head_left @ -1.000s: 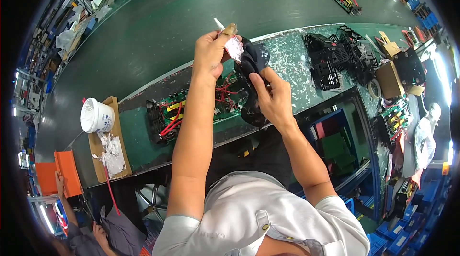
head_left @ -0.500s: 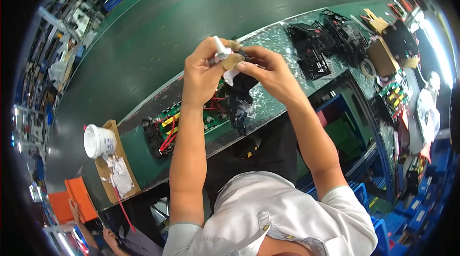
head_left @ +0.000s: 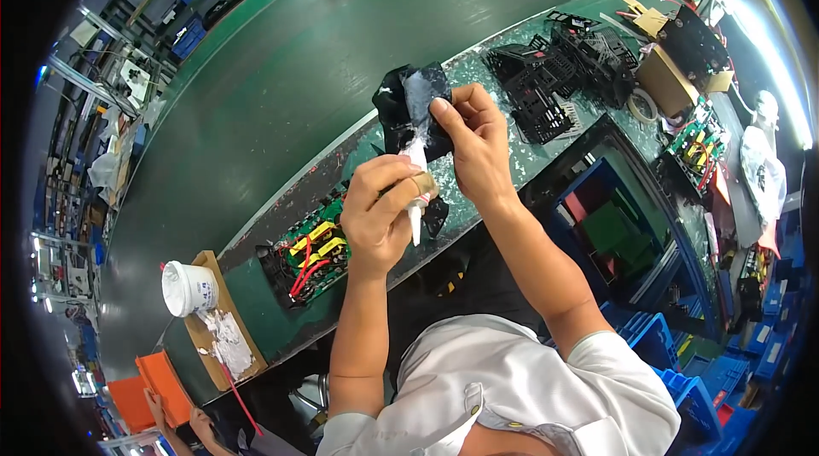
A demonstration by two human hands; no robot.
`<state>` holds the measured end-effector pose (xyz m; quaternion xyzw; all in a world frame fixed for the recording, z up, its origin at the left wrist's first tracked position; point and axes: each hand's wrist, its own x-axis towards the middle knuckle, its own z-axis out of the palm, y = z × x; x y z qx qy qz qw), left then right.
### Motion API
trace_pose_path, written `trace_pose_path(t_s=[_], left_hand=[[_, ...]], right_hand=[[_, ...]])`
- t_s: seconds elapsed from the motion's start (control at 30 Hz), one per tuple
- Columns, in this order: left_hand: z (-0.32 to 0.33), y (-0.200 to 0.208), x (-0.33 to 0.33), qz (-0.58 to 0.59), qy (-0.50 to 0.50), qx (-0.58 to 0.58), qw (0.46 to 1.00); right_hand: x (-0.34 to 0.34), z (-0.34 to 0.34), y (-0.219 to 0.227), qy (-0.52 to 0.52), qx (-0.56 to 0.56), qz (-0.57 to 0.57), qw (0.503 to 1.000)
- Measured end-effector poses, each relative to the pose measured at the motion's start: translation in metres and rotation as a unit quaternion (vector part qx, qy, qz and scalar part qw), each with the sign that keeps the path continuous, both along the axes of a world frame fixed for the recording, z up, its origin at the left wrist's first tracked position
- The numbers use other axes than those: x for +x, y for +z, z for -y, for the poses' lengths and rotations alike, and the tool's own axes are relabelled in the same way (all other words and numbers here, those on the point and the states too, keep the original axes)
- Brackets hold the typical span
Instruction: Assembling electronic components onto a circuit board and applying adhesive.
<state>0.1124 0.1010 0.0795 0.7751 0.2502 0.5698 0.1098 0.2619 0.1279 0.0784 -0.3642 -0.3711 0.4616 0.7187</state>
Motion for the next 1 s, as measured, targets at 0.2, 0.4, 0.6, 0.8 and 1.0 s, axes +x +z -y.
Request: trace_pose_path(t_s=[0.2,0.4,0.6,0.8,1.0], left_hand=[[0.004,0.004,0.000,-0.027,0.011,0.047,0.998],[-0.008,0.001,0.005,0.120,0.042,-0.147,0.981],[-0.040,0.013,0.011,0.465,-0.144,-0.475,0.733],[-0.036,0.001,0.042,0.434,-0.121,-0.515,0.729],[-0.017,-0.032,0.056,0.451,-0.138,-0.473,0.744]], right_hand=[[0.005,-0.005,-0.004,0.053,-0.005,-0.081,0.995],[0.010,-0.010,0.001,0.080,-0.032,-0.077,0.993],[0.044,0.000,-0.030,0.161,-0.054,-0.162,0.972],[0.027,0.029,-0.040,0.225,-0.022,-0.044,0.973],[0.000,0.023,-0.050,-0.007,-0.067,-0.055,0.996]])
